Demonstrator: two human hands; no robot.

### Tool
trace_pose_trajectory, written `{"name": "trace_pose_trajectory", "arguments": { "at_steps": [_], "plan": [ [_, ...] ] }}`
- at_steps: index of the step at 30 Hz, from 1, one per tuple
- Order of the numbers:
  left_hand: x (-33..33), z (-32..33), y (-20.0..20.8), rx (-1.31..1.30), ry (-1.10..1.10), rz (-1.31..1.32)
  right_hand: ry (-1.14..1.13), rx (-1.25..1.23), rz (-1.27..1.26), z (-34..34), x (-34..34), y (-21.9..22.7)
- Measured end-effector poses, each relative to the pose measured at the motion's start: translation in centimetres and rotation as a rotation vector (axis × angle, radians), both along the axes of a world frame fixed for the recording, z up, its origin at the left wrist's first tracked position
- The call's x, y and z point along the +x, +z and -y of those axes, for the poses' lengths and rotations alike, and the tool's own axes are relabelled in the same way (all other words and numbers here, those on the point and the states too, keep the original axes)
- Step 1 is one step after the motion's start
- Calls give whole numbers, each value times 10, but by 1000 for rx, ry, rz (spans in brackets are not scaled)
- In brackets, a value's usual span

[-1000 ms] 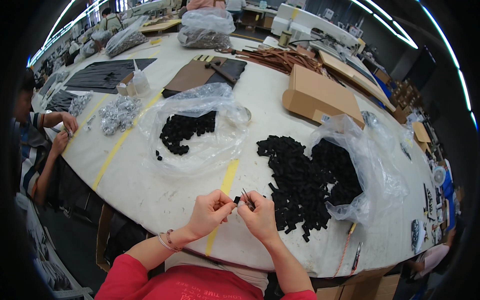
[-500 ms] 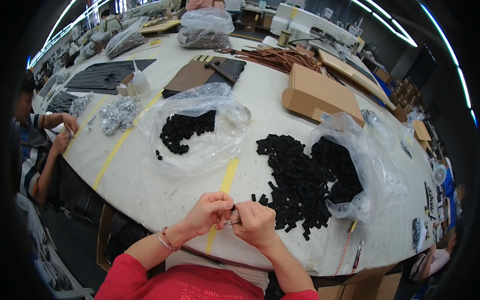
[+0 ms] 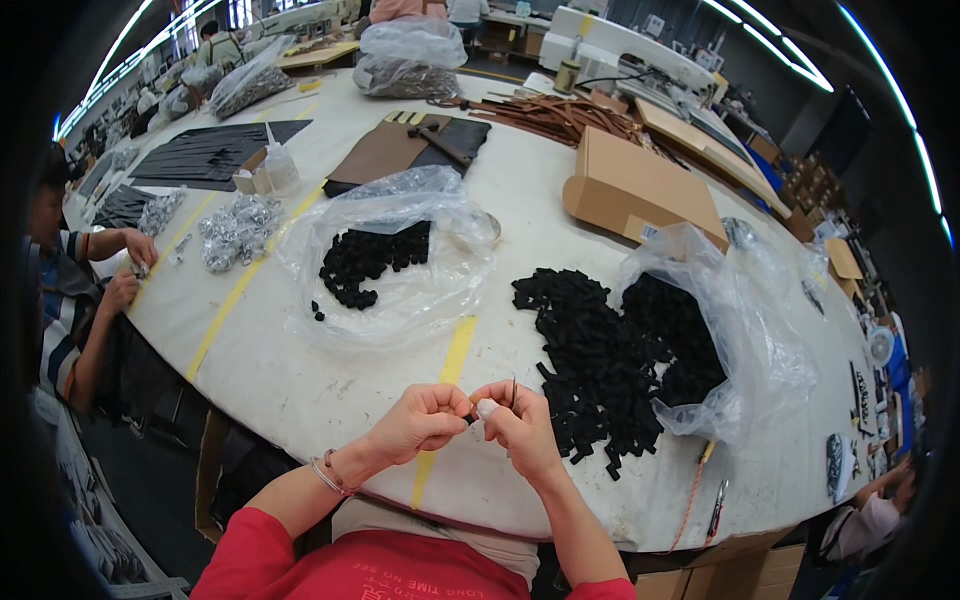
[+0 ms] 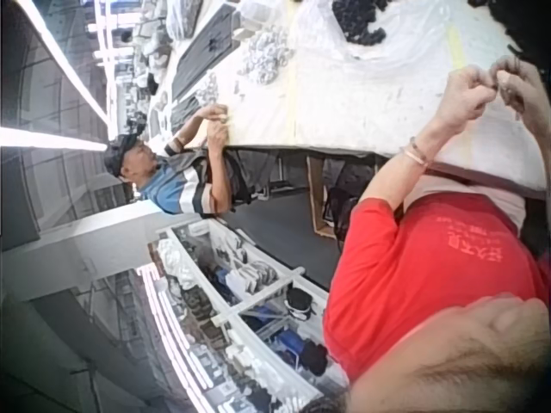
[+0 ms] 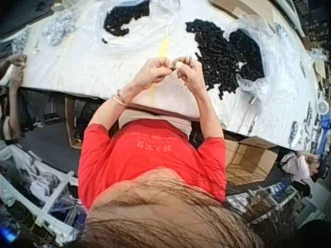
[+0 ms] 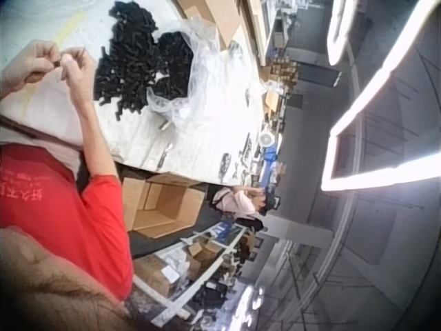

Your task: The person folds small black strips into loops by hand and works on them using a small tool, handling the pieces one at a time.

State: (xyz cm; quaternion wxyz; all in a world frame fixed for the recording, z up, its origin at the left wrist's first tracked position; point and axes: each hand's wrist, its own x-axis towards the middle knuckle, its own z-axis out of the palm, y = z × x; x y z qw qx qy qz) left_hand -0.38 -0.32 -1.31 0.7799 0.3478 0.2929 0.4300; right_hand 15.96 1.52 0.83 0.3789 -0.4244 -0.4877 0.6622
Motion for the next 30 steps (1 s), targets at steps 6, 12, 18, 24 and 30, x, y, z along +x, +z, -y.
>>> {"name": "trace_pose_trajectory", "arguments": {
  "at_steps": [6, 12, 18, 24, 30],
  "plan": [
    [3, -2, -9, 421, 108, -354, 88, -252, -183, -6, 2, -11],
    [-3, -2, 1, 202, 19, -275, 145, -287, -267, -6, 4, -20],
    [-1, -3, -3, 235, 20, -282, 217, -238, -257, -7, 9, -21],
    [6, 3, -8, 602, 300, -674, 174, -83, -1, -9, 4, -6],
    [19, 1, -16, 1042, 616, -911, -28, 392, 345, -4, -15, -14]
  ]
}}
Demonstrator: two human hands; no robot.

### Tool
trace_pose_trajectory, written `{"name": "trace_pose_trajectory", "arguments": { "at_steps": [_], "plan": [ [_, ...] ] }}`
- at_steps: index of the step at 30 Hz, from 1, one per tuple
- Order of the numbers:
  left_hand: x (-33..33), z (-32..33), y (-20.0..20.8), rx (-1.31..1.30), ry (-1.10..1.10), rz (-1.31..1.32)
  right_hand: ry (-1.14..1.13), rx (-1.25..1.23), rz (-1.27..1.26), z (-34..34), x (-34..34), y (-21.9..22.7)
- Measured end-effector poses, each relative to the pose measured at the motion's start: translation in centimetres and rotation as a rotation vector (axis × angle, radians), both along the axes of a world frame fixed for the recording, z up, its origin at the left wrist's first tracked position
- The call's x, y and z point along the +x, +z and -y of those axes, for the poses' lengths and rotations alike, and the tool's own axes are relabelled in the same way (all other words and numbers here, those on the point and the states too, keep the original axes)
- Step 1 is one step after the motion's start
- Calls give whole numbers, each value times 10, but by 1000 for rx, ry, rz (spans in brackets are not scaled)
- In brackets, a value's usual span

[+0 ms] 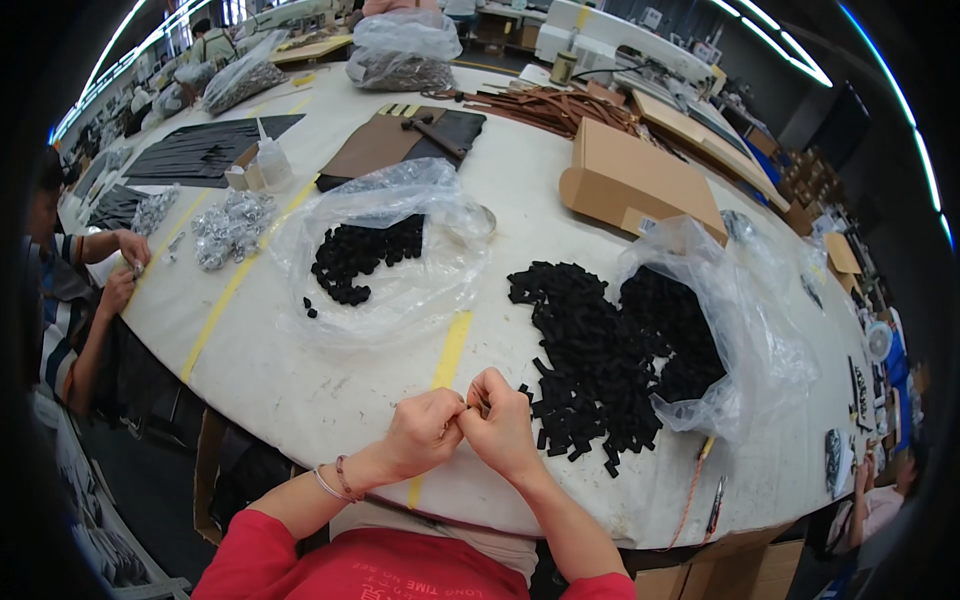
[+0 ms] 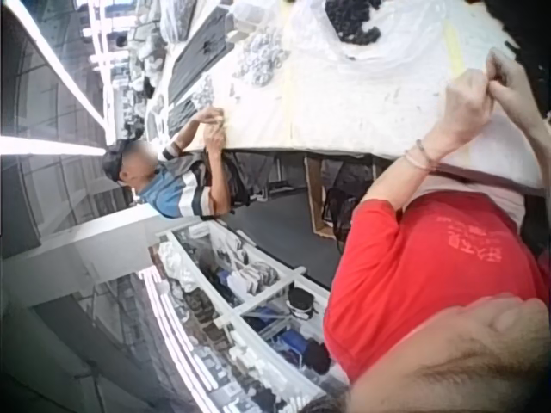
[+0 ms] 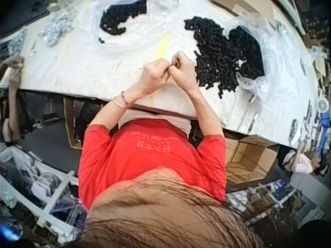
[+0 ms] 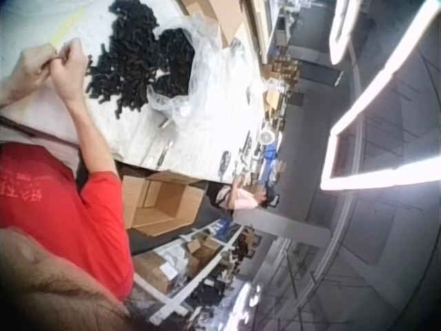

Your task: The person folds small black strips into loops by hand and works on them using a small tool, handling the pieces one at a time.

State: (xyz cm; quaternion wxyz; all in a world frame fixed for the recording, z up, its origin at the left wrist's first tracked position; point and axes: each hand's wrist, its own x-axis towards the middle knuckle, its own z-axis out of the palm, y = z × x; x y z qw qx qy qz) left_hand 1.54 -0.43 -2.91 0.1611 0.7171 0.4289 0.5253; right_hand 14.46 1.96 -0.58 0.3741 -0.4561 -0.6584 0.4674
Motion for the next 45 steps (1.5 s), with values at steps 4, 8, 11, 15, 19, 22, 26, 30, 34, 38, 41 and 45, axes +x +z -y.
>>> {"name": "trace_pose_trajectory", "arguments": {
  "at_steps": [4, 8, 11, 15, 19, 22, 26, 30, 34, 38, 41, 45],
  "plan": [
    [-7, 0, 1, -194, -71, 54, 70, 7, 107, -3, 3, 8],
    [-16, -11, 6, -871, -277, 831, 238, -202, 138, -4, 22, 14],
    [-22, -14, 3, -1073, -483, 1026, 233, -217, 156, 1, 26, 6],
    [-24, -15, 4, -1128, -529, 1096, 285, -106, 239, 4, 23, 10],
    [-24, -16, 2, -1108, -559, 1162, 289, -147, 189, 3, 18, 12],
    [-25, -16, 2, -1116, -589, 1178, 305, -167, 200, 1, 18, 13],
    [-27, -16, 1, -1138, -638, 1143, 371, -143, 166, 1, 23, 7],
    [-30, -16, 3, -1183, -615, 1119, 396, -277, 177, -1, 22, 20],
    [-30, -16, 5, -1219, -591, 1036, 427, -373, 135, -5, 25, 11],
    [-29, -15, 10, -1186, -428, 827, 331, -155, 241, 0, 21, 4],
    [-23, -12, 11, -1027, -263, 686, 255, 91, 460, 3, 13, 9],
    [-27, -12, 12, -969, -275, 692, 212, 205, 468, 7, 11, 12]
  ]
}}
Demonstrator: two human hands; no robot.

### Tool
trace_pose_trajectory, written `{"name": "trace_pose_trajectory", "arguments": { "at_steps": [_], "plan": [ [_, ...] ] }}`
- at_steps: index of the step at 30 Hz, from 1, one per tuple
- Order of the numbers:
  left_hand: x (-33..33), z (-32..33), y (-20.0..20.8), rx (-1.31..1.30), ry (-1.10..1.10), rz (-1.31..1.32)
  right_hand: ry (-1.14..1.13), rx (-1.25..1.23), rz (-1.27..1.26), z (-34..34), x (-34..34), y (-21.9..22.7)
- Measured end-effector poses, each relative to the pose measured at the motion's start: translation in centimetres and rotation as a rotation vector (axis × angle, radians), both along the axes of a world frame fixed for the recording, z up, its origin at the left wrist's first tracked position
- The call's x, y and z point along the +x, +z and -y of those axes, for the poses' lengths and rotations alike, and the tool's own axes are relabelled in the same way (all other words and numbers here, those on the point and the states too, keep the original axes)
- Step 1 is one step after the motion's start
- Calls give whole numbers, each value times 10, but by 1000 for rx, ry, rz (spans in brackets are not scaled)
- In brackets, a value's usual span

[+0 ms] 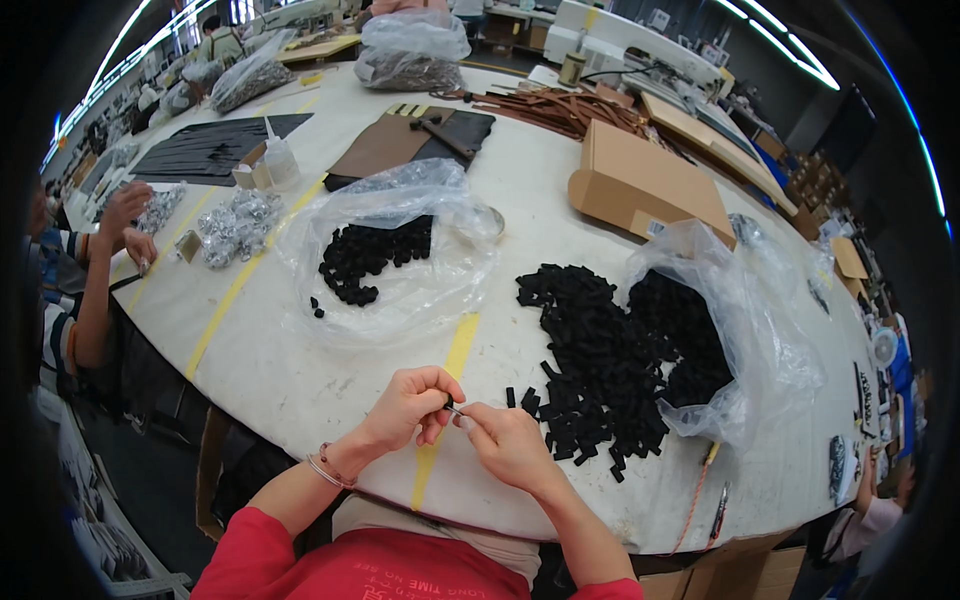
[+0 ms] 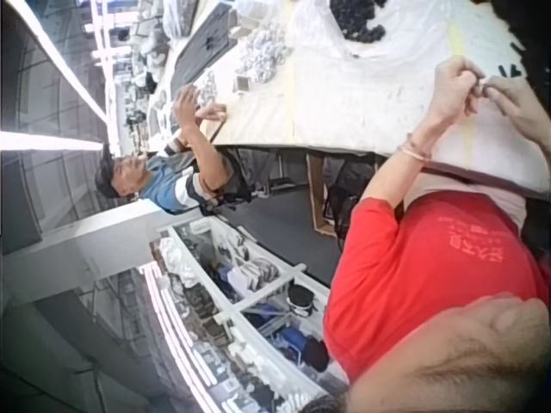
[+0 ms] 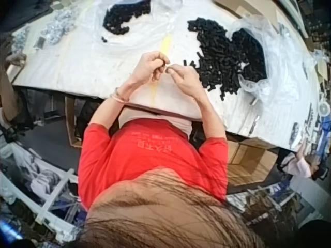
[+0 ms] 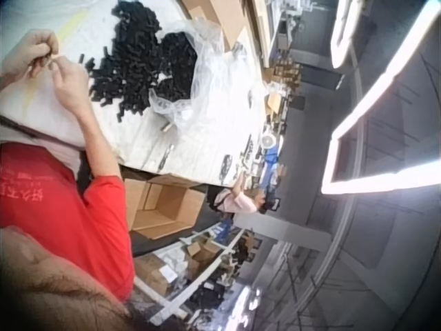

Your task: The person folds small black strips into loops by hand and works on them using a small tool, handling the pieces one at a time.

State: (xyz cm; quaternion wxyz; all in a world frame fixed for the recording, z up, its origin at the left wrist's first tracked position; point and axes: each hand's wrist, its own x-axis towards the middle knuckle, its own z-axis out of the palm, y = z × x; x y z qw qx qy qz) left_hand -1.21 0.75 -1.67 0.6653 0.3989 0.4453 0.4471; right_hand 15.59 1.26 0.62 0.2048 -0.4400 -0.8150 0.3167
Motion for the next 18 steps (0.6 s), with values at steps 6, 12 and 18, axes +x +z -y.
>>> {"name": "trace_pose_trajectory", "arguments": {
  "at_steps": [6, 12, 18],
  "plan": [
    [-6, -1, 6, -136, -202, 292, 139, -389, -217, -5, 8, 6],
    [-3, -1, 7, -184, -222, 355, 156, -330, -128, -7, 9, 9],
    [19, 8, -1, 417, 233, -332, -98, 150, 53, -6, -9, -2]
  ]
}}
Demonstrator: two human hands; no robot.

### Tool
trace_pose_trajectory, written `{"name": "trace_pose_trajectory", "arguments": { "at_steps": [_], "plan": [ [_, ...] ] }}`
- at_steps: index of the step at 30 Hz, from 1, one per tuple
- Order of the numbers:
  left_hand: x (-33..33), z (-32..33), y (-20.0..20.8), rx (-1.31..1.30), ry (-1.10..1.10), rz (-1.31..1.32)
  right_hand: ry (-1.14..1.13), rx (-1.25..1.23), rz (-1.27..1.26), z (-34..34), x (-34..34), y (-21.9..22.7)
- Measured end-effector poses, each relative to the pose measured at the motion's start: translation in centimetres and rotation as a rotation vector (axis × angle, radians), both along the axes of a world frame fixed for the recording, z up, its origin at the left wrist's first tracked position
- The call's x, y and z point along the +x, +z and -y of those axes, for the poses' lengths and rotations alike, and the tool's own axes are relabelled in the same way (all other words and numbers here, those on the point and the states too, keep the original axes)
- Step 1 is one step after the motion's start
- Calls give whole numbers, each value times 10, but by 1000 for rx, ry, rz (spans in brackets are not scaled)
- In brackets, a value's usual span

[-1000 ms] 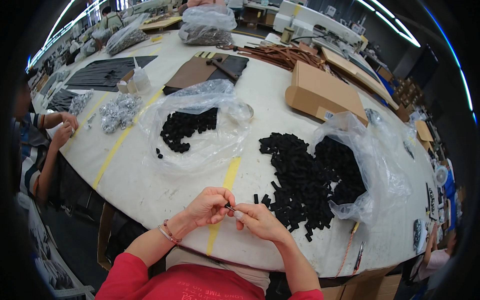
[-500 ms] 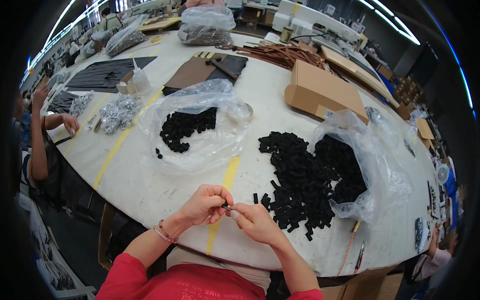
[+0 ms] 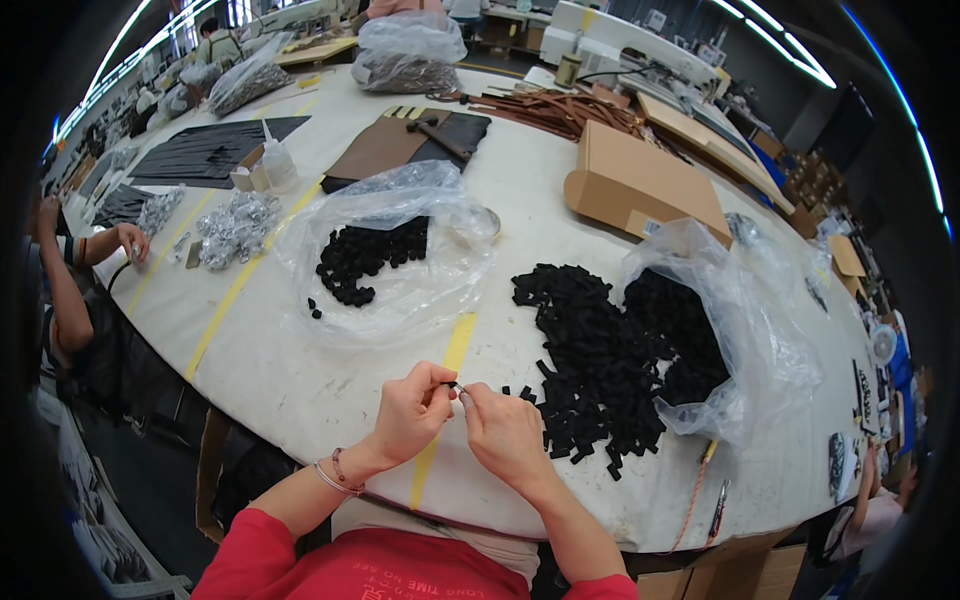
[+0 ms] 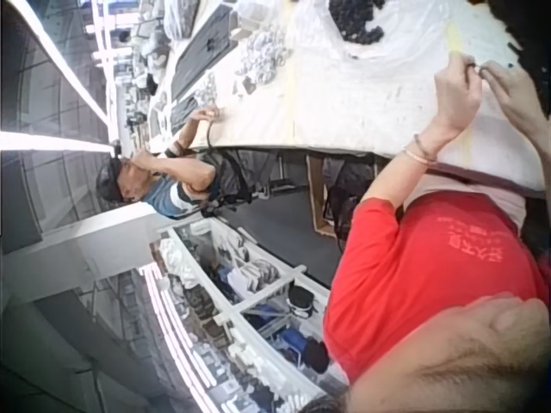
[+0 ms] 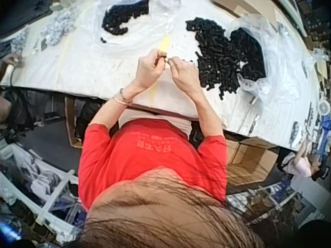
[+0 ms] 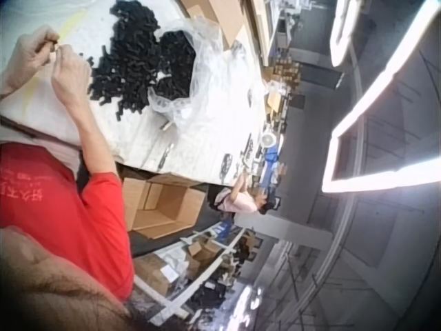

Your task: The person folds small black strips into loops by hand and works on them using a small tool, handling the pieces one at a time.

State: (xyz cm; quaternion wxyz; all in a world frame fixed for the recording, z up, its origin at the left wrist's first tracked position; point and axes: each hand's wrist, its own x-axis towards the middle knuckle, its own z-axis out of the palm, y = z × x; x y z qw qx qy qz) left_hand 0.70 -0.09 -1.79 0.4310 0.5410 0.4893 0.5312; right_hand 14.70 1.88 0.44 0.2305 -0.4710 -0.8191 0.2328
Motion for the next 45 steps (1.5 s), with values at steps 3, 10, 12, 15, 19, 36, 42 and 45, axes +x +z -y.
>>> {"name": "trace_pose_trajectory", "arguments": {
  "at_steps": [3, 10, 12, 15, 19, 36, 42, 45],
  "plan": [
    [8, 3, -2, 852, 87, -480, -113, 126, -113, -5, -2, -9],
    [-14, 0, 9, -595, -429, 890, -66, 156, -182, 12, 0, -6],
    [-10, 4, 5, -618, -482, 946, -23, 276, -123, 12, 0, -12],
    [-8, 9, 5, -706, -442, 1078, 30, 431, -130, 11, 0, -19],
    [-5, 13, 5, -624, -404, 1162, 19, 9, -578, 19, -1, -22],
    [-43, -31, 27, -433, -41, 918, -230, -58, 267, -20, 36, -3],
    [-29, -19, 7, -469, -213, 661, -188, -118, 305, -30, 27, -10],
    [-21, -16, 4, -293, -201, 102, -220, -236, 146, -32, 32, -8]
  ]
}}
